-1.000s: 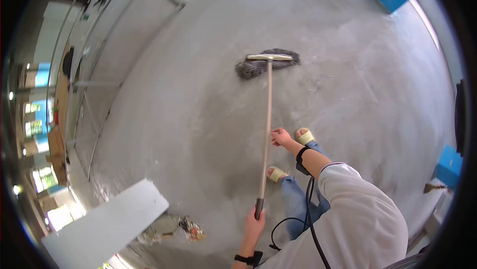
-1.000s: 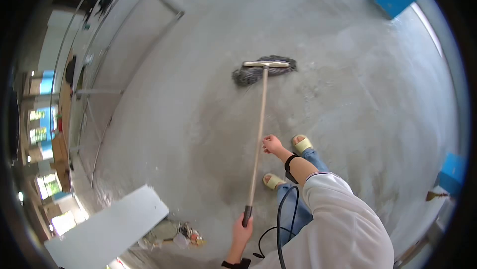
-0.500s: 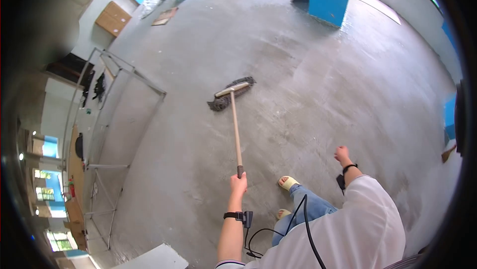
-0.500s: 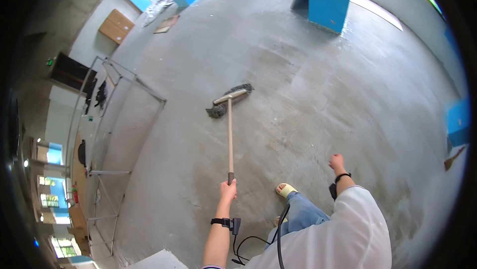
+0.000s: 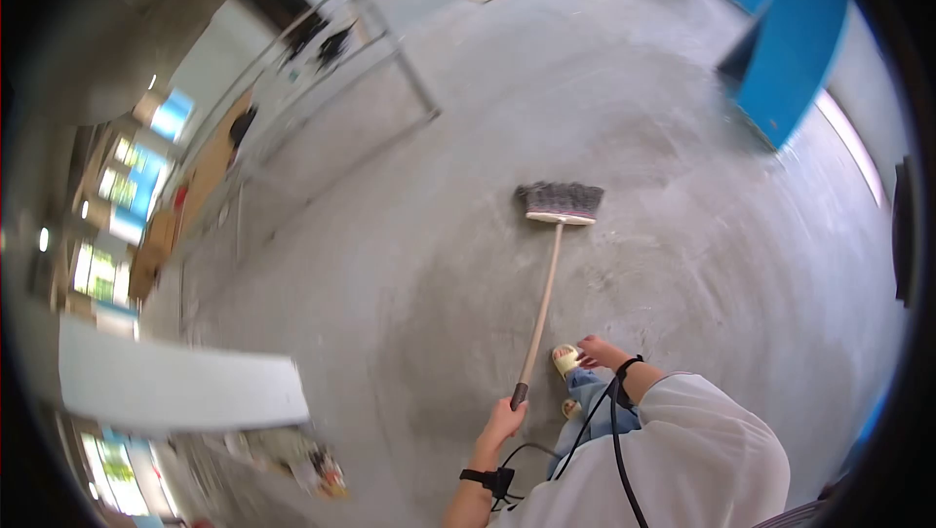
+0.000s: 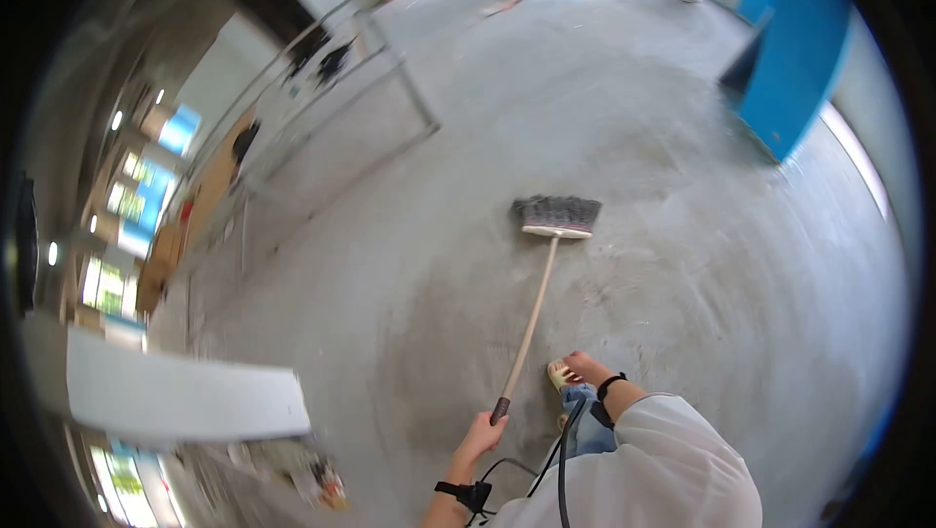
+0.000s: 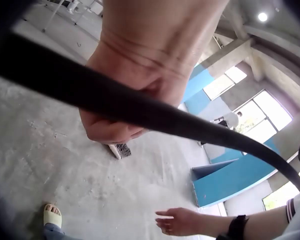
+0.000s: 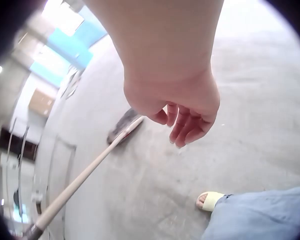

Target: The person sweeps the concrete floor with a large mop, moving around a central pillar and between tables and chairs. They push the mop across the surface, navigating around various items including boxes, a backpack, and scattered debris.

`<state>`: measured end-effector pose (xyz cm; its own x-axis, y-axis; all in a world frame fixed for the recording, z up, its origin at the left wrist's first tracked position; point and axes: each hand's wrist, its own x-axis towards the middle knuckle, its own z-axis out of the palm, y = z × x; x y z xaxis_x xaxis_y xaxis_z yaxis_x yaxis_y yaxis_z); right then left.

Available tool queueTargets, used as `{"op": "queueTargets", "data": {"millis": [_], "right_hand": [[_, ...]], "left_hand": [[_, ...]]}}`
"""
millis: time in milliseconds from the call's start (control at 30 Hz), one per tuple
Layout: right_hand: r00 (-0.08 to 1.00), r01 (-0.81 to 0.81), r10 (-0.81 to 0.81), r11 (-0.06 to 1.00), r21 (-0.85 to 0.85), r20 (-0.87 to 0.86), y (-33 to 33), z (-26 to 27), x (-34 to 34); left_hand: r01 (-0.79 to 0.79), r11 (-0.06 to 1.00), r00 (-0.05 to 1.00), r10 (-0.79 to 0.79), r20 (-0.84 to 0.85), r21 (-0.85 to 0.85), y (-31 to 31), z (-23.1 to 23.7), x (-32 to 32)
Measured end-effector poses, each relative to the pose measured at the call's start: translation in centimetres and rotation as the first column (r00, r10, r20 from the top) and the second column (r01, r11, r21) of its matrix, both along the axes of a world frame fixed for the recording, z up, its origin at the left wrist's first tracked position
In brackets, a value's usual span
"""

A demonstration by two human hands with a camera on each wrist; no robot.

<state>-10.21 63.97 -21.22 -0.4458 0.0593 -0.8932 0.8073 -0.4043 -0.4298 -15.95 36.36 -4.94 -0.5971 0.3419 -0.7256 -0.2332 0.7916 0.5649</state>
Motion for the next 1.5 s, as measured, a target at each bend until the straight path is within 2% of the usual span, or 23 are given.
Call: {"op": "queueTargets", "data": {"millis": [33, 100, 267, 300, 400, 467, 533, 567, 600, 633, 700, 767, 833, 900, 967, 1033, 1100, 1167, 1233, 1300, 1367, 1433, 1500], "right_hand": [[0.999, -0.016, 0.02, 0.992, -0.128, 0.028, -2.1, 0.5, -0.5], [0.99, -0.086, 0.101, 0.985, -0.15, 0.099, -6.5, 1.5, -1.1], [0.976, -0.049, 0.101, 0.964, -0.26, 0.191, -13.7, 0.4, 2.5], [0.978, 0.008, 0.055, 0.952, -0.305, 0.199, -14.6, 1.3, 3.7], [0.984, -0.048, 0.096, 0.955, -0.294, 0.151, -15.7, -3.9, 7.2], [0.977, -0.18, 0.194, 0.972, -0.15, 0.084, -14.9, -6.8, 8.2], [0.939, -0.326, 0.341, 0.925, 0.194, -0.045, -14.2, -13.5, 10.7], [0.919, -0.334, 0.383, 0.881, 0.336, -0.089, -14.1, -16.8, 12.0], [0.882, -0.397, 0.462, 0.833, 0.385, -0.09, -12.1, -12.6, 10.3], [0.881, -0.404, 0.465, 0.836, 0.372, -0.088, -10.7, -10.5, 7.8], [0.843, -0.517, 0.536, 0.831, 0.207, -0.046, -9.4, -8.5, 6.0], [0.892, -0.444, 0.453, 0.88, 0.17, -0.011, -9.3, -7.5, 3.7], [0.926, -0.371, 0.372, 0.865, 0.337, 0.064, -9.1, -7.5, 0.2], [0.938, -0.29, 0.345, 0.822, 0.491, -0.024, -7.0, -12.7, -2.9], [0.949, -0.287, 0.315, 0.863, 0.416, 0.001, -2.4, -13.5, -7.8], [0.96, -0.276, 0.281, 0.931, 0.24, 0.015, 2.5, -11.6, -13.1], [0.985, -0.175, 0.174, 0.973, 0.151, 0.024, 5.8, -12.7, -16.5], [0.986, -0.163, 0.159, 0.976, 0.141, 0.042, 7.8, -14.3, -19.6], [0.984, -0.173, 0.165, 0.976, 0.134, 0.066, 8.5, -16.4, -20.9], [0.941, -0.331, 0.335, 0.867, 0.372, 0.058, 7.0, -19.2, -22.0], [0.851, -0.469, 0.515, 0.656, 0.591, 0.104, 3.7, -22.7, -21.3], [0.853, -0.519, 0.502, 0.788, 0.331, 0.143, -2.2, -7.1, -23.2], [0.868, -0.497, 0.48, 0.825, 0.27, 0.129, -8.3, -4.5, -22.7]], "left_hand": [[-0.032, 0.999, 0.999, 0.031, 0.034, 0.032, -1.9, 1.1, 2.6], [-0.119, 0.991, 0.991, 0.115, 0.07, 0.059, -4.6, 3.2, 7.2], [-0.165, 0.978, 0.954, 0.191, 0.229, -0.131, -9.9, 8.6, 15.8], [-0.195, 0.97, 0.949, 0.224, 0.223, -0.146, -10.2, 9.0, 16.9], [-0.321, 0.928, 0.913, 0.357, 0.198, -0.192, -10.1, 7.1, 21.2], [-0.452, 0.889, 0.882, 0.457, 0.114, -0.068, -9.3, 3.3, 25.1], [-0.504, 0.856, 0.838, 0.518, 0.173, -0.118, -7.4, 2.7, 26.4], [-0.525, 0.838, 0.81, 0.546, 0.215, -0.152, -6.7, 2.3, 25.8], [-0.535, 0.798, 0.71, 0.603, 0.364, -0.277, -4.9, 4.5, 22.8], [-0.537, 0.792, 0.704, 0.61, 0.363, -0.29, -3.6, 5.8, 20.3], [-0.551, 0.806, 0.727, 0.591, 0.349, -0.218, -2.0, 7.6, 17.7], [-0.488, 0.838, 0.772, 0.545, 0.326, -0.245, -2.8, 5.1, 17.4], [-0.5, 0.85, 0.805, 0.527, 0.275, -0.165, -3.2, 1.7, 16.5], [-0.324, 0.928, 0.902, 0.362, 0.236, -0.186, 0.3, 0.8, 10.4], [-0.406, 0.912, 0.909, 0.399, 0.121, 0.048, 3.4, -1.6, 7.1], [-0.32, 0.947, 0.906, 0.306, 0.292, 0.0, 5.9, -3.1, 3.1], [-0.214, 0.973, 0.974, 0.219, -0.059, 0.085, 9.8, -2.9, -0.9], [-0.234, 0.954, 0.968, 0.246, -0.04, 0.185, 10.5, -8.1, -0.8], [-0.23, 0.959, 0.973, 0.227, 0.041, 0.167, 10.8, -7.2, -2.9], [-0.223, 0.962, 0.972, 0.207, 0.11, 0.155, 9.3, -5.9, -5.1], [-0.271, 0.945, 0.954, 0.239, 0.18, 0.183, 4.8, -4.1, -6.1], [-0.279, 0.946, 0.944, 0.24, 0.229, 0.162, -1.3, -3.2, -6.1], [-0.228, 0.881, 0.953, 0.29, -0.093, 0.414, -7.8, -6.4, -3.2]]}}
